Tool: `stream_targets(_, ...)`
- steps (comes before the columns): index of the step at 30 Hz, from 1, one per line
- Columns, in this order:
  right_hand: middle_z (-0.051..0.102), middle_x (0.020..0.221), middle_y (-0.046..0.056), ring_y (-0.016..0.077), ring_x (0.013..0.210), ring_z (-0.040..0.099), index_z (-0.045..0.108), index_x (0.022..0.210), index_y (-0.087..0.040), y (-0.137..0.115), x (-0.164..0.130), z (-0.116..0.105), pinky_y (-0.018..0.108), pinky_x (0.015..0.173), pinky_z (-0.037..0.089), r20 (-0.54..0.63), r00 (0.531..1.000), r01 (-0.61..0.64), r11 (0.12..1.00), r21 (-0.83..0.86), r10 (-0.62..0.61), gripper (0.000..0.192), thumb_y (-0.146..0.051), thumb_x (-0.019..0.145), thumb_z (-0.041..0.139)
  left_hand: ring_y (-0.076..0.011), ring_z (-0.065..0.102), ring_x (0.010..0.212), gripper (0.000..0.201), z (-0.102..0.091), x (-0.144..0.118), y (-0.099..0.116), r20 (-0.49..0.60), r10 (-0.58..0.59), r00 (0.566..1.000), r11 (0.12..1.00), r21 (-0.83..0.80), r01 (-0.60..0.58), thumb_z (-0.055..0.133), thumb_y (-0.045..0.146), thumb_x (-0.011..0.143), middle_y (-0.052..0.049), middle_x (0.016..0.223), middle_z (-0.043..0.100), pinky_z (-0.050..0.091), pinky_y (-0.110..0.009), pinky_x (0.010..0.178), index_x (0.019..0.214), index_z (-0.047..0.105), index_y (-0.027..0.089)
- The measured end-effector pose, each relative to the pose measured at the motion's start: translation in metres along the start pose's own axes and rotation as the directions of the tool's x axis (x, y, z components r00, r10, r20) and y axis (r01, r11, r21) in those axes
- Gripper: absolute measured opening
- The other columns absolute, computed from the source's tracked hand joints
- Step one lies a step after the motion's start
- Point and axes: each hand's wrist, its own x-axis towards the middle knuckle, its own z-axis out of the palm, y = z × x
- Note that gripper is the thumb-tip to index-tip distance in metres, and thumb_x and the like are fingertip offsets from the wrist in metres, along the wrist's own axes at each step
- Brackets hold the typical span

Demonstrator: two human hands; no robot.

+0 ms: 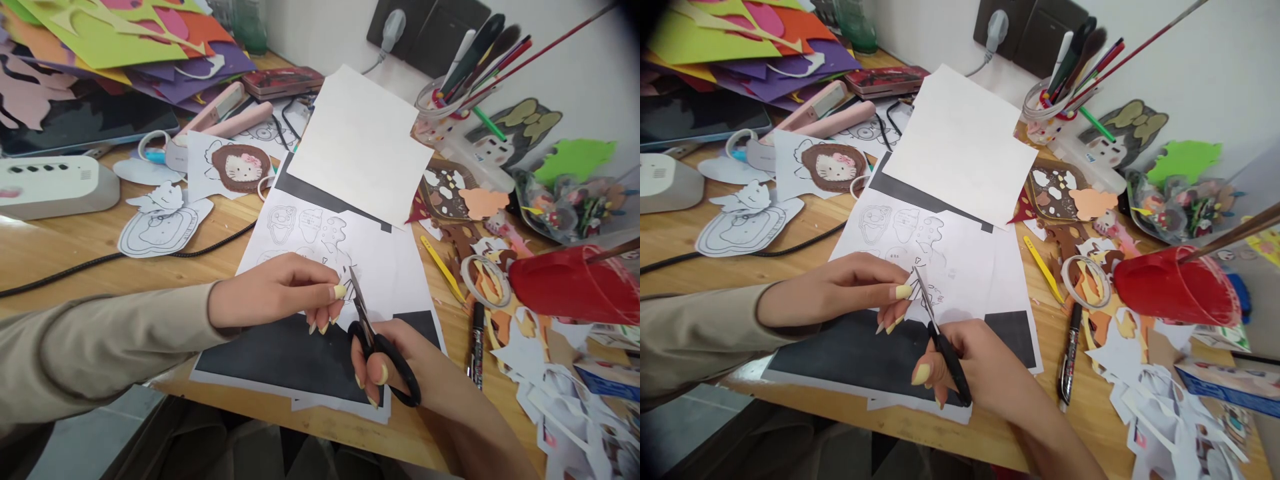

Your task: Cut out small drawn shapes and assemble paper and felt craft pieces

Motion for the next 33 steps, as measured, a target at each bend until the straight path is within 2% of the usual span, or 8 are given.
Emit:
stream_targets(4,0.05,0.052,0.0,0.0083,0.05,0.043,0.052,0.064,-0.013,0.0021,-0.0002,0.0006,0.02,0.048,0.032,-0.03,0.998,0.052,0.999,-0.008,-0.052,0.036,-0.048,0.07,0.049,-0.0054,0.049,0.058,0.025,0.0002,-0.0007,-0.0003,0.006,-0.01,1.0,1.0,0.011,0.01,0.037,0.023,0.081,0.0,0.059,0.05,0.039,-0.013,0.055,0.065,0.052,0.01)
stream_targets(9,0.048,0.05,-0.001,0.0075,0.047,0.039,0.051,0.06,-0.013,0.0003,-0.0012,-0.0018,0.018,0.044,0.029,0.001,0.999,-0.041,0.999,-0.001,0.041,0.028,-0.039,0.068,0.053,-0.0056,0.049,0.058,0.026,0.0007,-0.0012,-0.0012,0.018,-0.018,1.0,1.0,0.009,0.018,0.037,0.024,0.082,0.0,0.059,0.05,0.039,-0.013,0.055,0.066,0.052,0.01)
stream_targets(13,0.05,0.051,-0.001,0.0077,0.049,0.042,0.052,0.062,-0.013,-0.001,-0.001,-0.0016,0.018,0.046,0.03,-0.032,0.999,-0.02,1.0,0.009,0.02,0.02,-0.032,0.069,0.053,-0.0057,0.049,0.059,0.026,0.0003,-0.0002,-0.0009,0.022,-0.023,0.999,1.0,0.016,0.023,0.037,0.024,0.082,-0.001,0.059,0.051,0.04,-0.013,0.055,0.067,0.052,0.009)
stream_targets(18,0.048,0.048,-0.001,0.0075,0.047,0.04,0.05,0.057,-0.013,0.0015,0.0002,-0.0017,0.018,0.045,0.031,-0.022,0.999,-0.034,0.999,-0.026,0.034,0.024,-0.034,0.069,0.053,-0.0059,0.049,0.059,0.026,-0.0003,-0.0004,-0.0016,0.023,-0.012,1.0,1.0,0.005,0.012,0.037,0.023,0.081,-0.001,0.059,0.05,0.04,-0.012,0.055,0.066,0.053,0.01)
stream_targets(33,0.052,0.053,-0.001,0.0085,0.05,0.042,0.053,0.063,-0.014,0.0046,-0.0005,-0.0019,0.02,0.049,0.033,-0.032,0.999,-0.009,1.0,-0.024,0.008,0.018,-0.03,0.07,0.052,-0.0062,0.048,0.058,0.026,0.0016,-0.0016,0.0002,0.03,-0.04,0.999,0.999,0.008,0.039,0.037,0.021,0.081,-0.001,0.059,0.05,0.04,-0.013,0.055,0.065,0.052,0.009)
